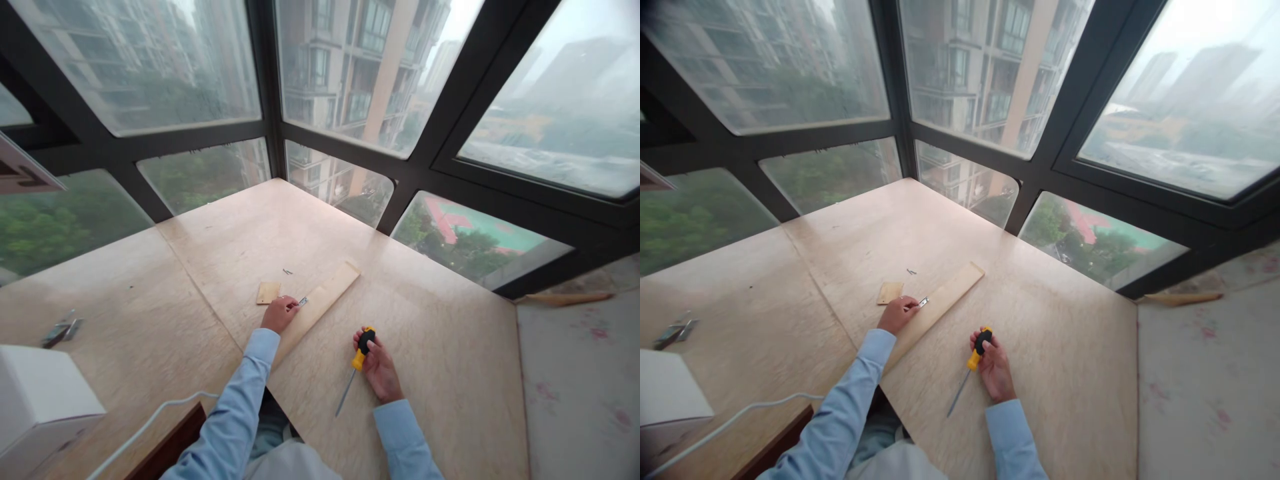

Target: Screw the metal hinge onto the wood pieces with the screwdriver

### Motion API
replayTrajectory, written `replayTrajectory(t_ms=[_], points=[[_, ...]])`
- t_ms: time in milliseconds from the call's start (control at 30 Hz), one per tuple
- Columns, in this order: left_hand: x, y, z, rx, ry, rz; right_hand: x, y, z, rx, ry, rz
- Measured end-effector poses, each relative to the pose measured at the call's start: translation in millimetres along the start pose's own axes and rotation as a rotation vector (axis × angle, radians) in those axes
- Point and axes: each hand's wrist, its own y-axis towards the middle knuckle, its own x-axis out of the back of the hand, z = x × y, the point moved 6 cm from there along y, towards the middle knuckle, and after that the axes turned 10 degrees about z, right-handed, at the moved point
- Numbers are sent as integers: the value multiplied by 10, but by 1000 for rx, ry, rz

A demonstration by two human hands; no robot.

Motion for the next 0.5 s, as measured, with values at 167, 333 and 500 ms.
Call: replayTrajectory(t_ms=[167, 333, 500], points=[[-26, -22, -4, 21, 53, -8, -31, 19, 4, -53, 8, 45], [-55, -17, -49, 25, 132, 0, -4, 37, -5, -60, 5, 51], [-57, 21, -66, -36, 85, 87, 16, 36, -16, -58, 10, 58]])
